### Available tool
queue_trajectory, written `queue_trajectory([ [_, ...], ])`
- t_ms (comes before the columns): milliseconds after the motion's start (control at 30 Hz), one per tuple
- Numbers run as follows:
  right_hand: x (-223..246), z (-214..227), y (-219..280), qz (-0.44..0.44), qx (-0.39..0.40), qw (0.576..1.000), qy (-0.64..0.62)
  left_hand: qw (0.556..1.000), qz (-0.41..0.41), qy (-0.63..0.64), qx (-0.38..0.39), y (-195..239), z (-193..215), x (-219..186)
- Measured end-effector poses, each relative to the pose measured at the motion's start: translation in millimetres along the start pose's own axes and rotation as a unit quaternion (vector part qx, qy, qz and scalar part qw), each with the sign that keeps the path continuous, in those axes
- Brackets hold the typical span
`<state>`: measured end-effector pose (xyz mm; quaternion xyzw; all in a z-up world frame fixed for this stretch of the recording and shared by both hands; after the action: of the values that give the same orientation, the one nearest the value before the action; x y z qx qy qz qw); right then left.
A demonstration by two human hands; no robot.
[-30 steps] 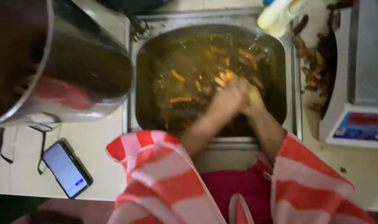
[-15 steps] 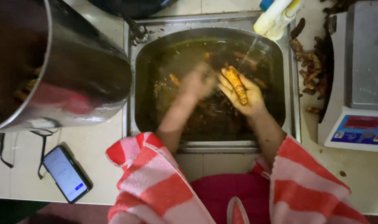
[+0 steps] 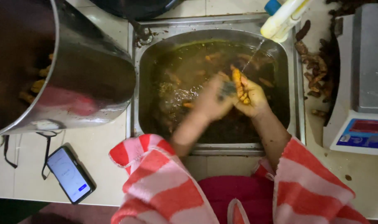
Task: Washing and scrubbing turmeric roots in a sink filled with water.
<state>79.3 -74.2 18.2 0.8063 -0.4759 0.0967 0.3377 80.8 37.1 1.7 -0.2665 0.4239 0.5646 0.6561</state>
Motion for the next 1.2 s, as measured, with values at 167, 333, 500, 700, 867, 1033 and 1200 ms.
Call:
queue_trajectory([
  [167,-46,119,-50,-0.065,-0.113,0.989,0.070,0.988,-0.101,-0.114,0.041,-10,-29,-40],
  [333,-19,130,-62,0.028,-0.090,0.995,0.031,0.990,0.008,-0.099,0.105,-17,-57,-42],
  [500,-21,100,-32,-0.002,-0.159,0.986,0.041,0.967,-0.147,-0.204,-0.031,-23,-60,-35],
  [700,-34,106,-52,-0.014,-0.093,0.996,-0.003,0.971,-0.047,-0.230,-0.057,-31,-49,-29],
  [867,-3,72,-29,0.065,0.007,0.986,-0.153,0.988,-0.090,-0.107,0.067,5,-35,-32],
  [1033,7,13,-7,0.113,0.056,0.988,0.088,0.972,0.122,-0.196,-0.048,-37,37,96],
  [1200,5,20,-12,0.257,0.076,0.886,0.378,0.969,0.204,-0.132,0.051,-14,52,113],
])
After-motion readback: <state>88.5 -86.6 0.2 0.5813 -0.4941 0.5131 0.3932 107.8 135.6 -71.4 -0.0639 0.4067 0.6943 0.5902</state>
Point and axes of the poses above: each hand's wrist, its own y-axis away from the middle knuckle, its own z-axis out of the back of the hand, x = y × z, the point moved 7 cm from there along -y, towards the middle knuckle, and after that the axes turned 6 degrees about y, right-handed, at the moved point
